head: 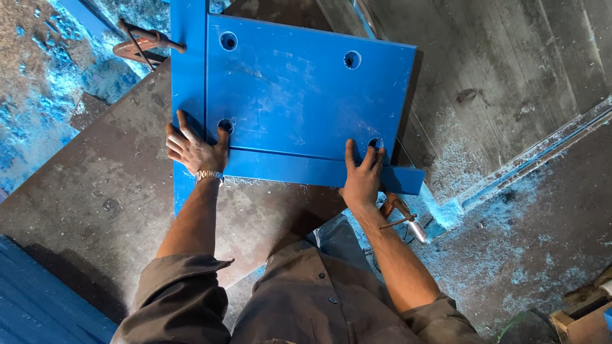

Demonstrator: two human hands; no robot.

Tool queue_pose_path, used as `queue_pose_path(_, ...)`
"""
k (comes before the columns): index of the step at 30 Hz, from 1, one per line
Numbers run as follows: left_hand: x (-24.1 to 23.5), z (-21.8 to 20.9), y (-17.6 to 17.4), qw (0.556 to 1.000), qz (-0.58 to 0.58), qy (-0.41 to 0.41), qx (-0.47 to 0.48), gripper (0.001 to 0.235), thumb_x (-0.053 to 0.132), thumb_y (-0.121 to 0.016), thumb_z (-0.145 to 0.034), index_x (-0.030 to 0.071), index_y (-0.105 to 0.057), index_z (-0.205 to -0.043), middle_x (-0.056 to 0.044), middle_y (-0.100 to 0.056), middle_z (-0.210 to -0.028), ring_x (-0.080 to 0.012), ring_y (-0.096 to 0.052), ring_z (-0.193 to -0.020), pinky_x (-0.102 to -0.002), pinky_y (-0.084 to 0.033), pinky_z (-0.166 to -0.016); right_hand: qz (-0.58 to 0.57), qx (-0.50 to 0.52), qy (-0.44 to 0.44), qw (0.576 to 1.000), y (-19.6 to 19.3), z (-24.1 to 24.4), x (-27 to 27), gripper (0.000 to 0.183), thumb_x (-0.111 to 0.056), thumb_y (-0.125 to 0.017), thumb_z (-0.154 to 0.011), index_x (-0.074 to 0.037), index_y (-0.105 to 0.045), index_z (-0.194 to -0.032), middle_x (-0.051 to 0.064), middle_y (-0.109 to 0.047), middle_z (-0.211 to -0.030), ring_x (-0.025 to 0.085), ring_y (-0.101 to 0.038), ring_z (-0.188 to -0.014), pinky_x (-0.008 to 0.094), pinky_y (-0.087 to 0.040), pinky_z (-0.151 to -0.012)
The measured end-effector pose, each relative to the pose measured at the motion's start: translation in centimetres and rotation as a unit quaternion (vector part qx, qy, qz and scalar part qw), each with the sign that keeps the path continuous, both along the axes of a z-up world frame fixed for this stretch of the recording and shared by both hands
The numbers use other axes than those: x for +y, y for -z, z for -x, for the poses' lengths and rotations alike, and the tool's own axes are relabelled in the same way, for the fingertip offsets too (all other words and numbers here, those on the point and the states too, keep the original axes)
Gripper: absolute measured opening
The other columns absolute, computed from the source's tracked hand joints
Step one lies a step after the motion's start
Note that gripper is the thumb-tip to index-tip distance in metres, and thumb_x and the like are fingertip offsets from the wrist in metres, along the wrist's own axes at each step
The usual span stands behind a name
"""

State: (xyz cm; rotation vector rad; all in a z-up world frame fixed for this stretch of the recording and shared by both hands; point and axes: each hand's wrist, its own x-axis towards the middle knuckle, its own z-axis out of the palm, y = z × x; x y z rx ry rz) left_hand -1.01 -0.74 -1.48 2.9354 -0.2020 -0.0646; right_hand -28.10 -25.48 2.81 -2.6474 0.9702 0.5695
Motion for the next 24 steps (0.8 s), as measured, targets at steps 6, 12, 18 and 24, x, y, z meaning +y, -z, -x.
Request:
queue_pose_path(6, 0.0, -0.06, -0.1, 1.0, 0.008, 0.003, -0.011, 0.107, 0.062, -0.076, -0.084, 0.014, -0.024, -0.165, -0.024, -0.03, -0.157, -0.0437, -0.03, -0.141, -0.059, -0.023, -0.114, -0.005, 0.014, 0.003, 1.0, 0.29, 0.04, -0.03, 0.13, -0.019, -0.096, -0.065, -0.025, -0.01, -0.163, 0.032, -0.015, -0.15, 0.067, -0.014, -0.141, 0.06, -0.056, -0.095)
queue_pose_path(12, -0.07, -0.02, -0.3, 1.0, 0.005, 0.0, -0.006, 0.108, 0.063, -0.076, -0.082, 0.013, -0.025, -0.164, -0.024, -0.032, -0.155, -0.044, -0.03, -0.141, -0.059, -0.023, -0.113, -0.004, 0.013, 0.006, 1.0, -0.06, -0.07, 0.06, 0.132, -0.019, -0.097, -0.064, -0.027, -0.009, -0.163, 0.032, -0.014, -0.151, 0.067, -0.014, -0.142, 0.058, -0.056, -0.095)
queue_pose_path(18, -0.01, 0.06, -0.01, 1.0, 0.009, 0.0, -0.014, 0.106, 0.064, -0.074, -0.084, 0.013, -0.027, -0.164, -0.024, -0.031, -0.157, -0.0431, -0.031, -0.142, -0.058, -0.024, -0.115, 0.002, 0.017, 0.001, 1.0, 0.07, 0.0, 0.11, 0.136, -0.022, -0.098, -0.062, -0.027, -0.008, -0.163, 0.031, -0.014, -0.151, 0.067, -0.014, -0.142, 0.06, -0.055, -0.097)
queue_pose_path(24, 0.14, 0.1, 0.23, 1.0, 0.007, 0.011, -0.024, 0.104, 0.066, -0.072, -0.088, 0.012, -0.027, -0.164, -0.025, -0.031, -0.157, -0.0433, -0.032, -0.142, -0.059, -0.023, -0.115, -0.007, 0.023, 0.005, 1.0, 0.49, 0.14, 0.02, 0.136, -0.022, -0.098, -0.062, -0.027, -0.007, -0.163, 0.032, -0.013, -0.151, 0.067, -0.014, -0.142, 0.059, -0.056, -0.096)
